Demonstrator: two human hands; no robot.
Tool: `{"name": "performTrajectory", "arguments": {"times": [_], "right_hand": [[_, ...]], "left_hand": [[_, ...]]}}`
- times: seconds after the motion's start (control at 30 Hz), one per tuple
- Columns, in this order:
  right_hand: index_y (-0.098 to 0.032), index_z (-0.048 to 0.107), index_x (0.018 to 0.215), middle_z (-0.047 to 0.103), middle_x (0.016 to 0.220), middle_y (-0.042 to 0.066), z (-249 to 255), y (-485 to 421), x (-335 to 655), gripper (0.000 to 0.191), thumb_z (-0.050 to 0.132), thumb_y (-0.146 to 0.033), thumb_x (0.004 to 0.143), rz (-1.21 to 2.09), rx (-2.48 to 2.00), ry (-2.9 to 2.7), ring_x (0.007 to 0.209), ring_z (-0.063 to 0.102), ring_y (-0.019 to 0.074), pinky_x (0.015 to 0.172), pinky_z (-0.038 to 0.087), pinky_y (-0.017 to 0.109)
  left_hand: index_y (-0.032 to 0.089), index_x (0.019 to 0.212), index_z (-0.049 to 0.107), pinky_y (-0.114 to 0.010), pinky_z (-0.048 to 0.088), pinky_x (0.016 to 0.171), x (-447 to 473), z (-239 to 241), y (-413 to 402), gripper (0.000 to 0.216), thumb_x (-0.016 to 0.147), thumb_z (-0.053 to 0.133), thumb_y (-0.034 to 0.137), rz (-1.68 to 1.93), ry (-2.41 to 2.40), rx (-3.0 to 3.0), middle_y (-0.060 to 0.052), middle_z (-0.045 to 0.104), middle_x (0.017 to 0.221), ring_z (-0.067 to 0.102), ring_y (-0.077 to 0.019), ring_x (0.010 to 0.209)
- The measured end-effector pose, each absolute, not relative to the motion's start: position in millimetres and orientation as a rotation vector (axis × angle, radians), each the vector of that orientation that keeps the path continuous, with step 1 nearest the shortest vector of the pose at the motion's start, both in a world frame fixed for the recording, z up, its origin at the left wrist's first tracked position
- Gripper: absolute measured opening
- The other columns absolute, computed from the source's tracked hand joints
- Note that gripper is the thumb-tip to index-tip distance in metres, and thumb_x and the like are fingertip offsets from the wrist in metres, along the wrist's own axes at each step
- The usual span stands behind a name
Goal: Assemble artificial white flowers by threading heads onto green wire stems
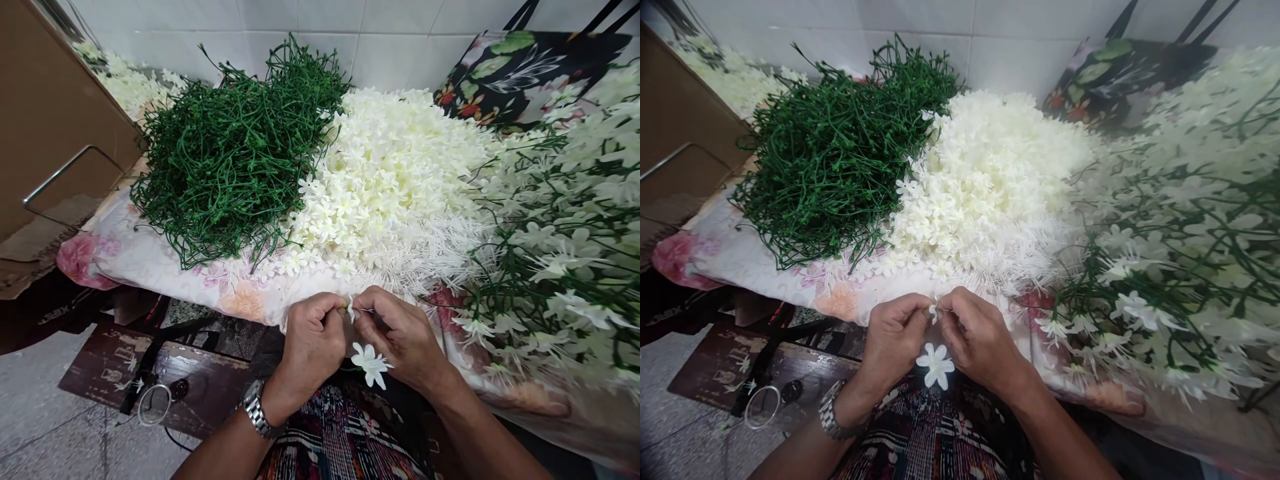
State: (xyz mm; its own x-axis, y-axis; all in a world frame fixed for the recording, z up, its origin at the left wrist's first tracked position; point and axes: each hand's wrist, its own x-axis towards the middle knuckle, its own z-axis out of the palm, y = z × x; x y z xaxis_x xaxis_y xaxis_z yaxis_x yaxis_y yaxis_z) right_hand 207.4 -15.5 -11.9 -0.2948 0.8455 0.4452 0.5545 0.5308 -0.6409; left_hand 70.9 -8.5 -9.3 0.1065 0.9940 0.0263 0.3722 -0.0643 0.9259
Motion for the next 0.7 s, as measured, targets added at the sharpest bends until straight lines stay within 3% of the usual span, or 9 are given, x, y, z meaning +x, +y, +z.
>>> {"name": "performTrajectory", "arguments": {"times": [0.7], "right_hand": [[-0.017, 0.052, 0.078, 0.055, 0.064, -0.001, -11.4, -14.6, 208.9, 0.012, 0.044, -0.01, 0.084, 0.488, -1.159, -1.985, 0.055, 0.051, 0.0089, 0.05, 0.042, 0.02]], "left_hand": [[0.016, 0.057, 0.053, -0.019, 0.035, 0.048, 67.6, -12.4, -9.7, 0.021, 0.073, 0.043, 0.008, 0.957, 1.321, 1.674, 0.004, 0.044, 0.049, 0.042, -0.0079, 0.047]]}}
